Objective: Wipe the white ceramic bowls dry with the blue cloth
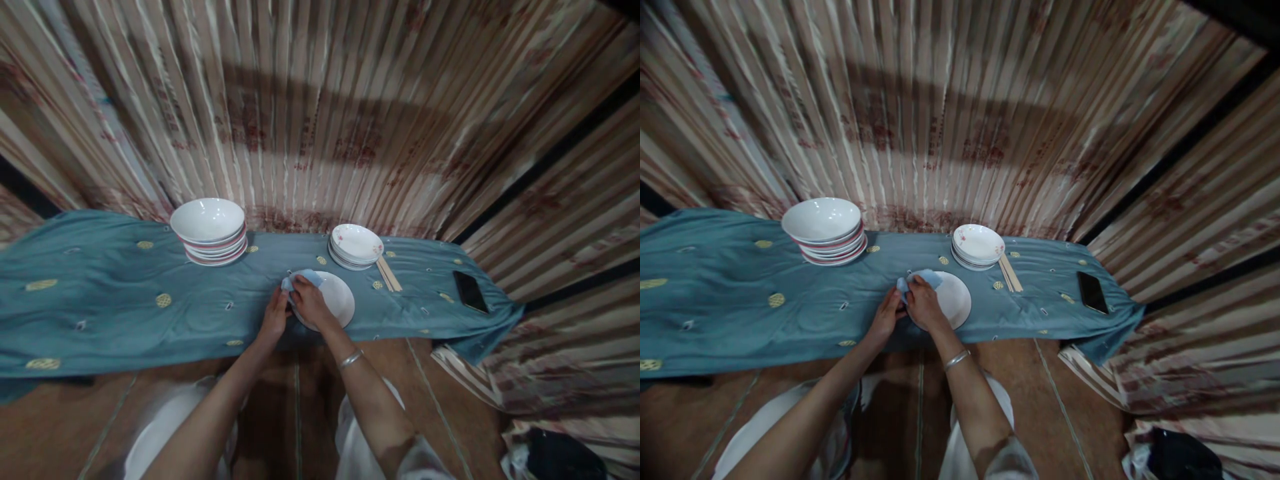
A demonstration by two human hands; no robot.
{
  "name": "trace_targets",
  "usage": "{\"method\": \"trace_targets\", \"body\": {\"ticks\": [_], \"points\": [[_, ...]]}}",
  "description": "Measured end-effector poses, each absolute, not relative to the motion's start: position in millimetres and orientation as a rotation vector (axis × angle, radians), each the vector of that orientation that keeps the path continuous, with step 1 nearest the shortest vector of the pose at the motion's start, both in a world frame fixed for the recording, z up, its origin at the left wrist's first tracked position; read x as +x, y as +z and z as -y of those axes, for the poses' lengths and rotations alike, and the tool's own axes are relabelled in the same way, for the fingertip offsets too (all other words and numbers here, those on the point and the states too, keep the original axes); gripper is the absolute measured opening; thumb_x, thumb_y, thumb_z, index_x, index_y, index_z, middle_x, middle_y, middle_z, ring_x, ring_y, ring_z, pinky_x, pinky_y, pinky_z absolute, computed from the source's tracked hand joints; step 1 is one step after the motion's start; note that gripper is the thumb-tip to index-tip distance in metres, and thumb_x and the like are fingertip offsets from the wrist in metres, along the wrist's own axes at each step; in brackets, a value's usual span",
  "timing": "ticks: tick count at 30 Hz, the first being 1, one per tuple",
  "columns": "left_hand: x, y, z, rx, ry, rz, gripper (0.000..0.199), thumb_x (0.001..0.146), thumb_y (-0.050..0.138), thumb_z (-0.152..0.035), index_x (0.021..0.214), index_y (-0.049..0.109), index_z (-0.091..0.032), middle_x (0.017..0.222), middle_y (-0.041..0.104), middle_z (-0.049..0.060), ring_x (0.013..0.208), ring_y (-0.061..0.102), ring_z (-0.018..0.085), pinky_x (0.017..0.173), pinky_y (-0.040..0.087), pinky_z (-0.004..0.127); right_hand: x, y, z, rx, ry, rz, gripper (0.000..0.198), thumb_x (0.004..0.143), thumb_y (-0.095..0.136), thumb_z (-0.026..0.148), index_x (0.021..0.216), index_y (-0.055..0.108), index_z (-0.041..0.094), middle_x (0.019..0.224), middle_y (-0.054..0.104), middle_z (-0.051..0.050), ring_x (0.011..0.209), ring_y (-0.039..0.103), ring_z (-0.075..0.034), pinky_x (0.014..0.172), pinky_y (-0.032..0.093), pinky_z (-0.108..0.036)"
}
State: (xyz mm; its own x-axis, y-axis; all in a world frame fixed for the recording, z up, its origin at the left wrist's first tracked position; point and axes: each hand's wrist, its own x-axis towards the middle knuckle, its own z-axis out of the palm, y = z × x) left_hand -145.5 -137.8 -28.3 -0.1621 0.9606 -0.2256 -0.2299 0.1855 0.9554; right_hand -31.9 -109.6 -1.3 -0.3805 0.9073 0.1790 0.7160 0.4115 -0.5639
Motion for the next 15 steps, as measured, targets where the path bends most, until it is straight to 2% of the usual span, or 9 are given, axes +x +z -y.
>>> {"method": "trace_targets", "body": {"ticks": [6,12,15], "points": [[-146,-26,140,0.737,1.256,-1.31,0.056,0.083,0.061,-0.045,0.13,0.053,-0.014,0.127,0.061,0.017,0.11,0.063,0.028,0.073,0.059,0.034,-21,-13,92,-1.558,0.369,2.178,0.039,0.089,0.037,0.008,0.124,0.056,0.01,0.136,0.051,-0.017,0.129,0.045,-0.022,0.109,0.033,-0.038],[-145,-21,142,0.706,1.255,-1.288,0.052,0.085,0.06,-0.041,0.128,0.053,-0.013,0.134,0.056,0.018,0.117,0.058,0.029,0.074,0.06,0.033,4,-14,87,-1.764,0.098,2.236,0.043,0.09,0.037,0.004,0.131,0.047,0.004,0.125,0.06,-0.023,0.135,0.04,-0.025,0.108,0.033,-0.04],[-145,-20,142,0.7,1.251,-1.269,0.05,0.086,0.06,-0.04,0.128,0.053,-0.014,0.136,0.055,0.017,0.119,0.057,0.029,0.077,0.06,0.034,21,-10,88,-1.787,0.153,2.318,0.043,0.091,0.033,0.004,0.133,0.045,0.004,0.125,0.059,-0.025,0.134,0.04,-0.027,0.107,0.033,-0.045]]}}
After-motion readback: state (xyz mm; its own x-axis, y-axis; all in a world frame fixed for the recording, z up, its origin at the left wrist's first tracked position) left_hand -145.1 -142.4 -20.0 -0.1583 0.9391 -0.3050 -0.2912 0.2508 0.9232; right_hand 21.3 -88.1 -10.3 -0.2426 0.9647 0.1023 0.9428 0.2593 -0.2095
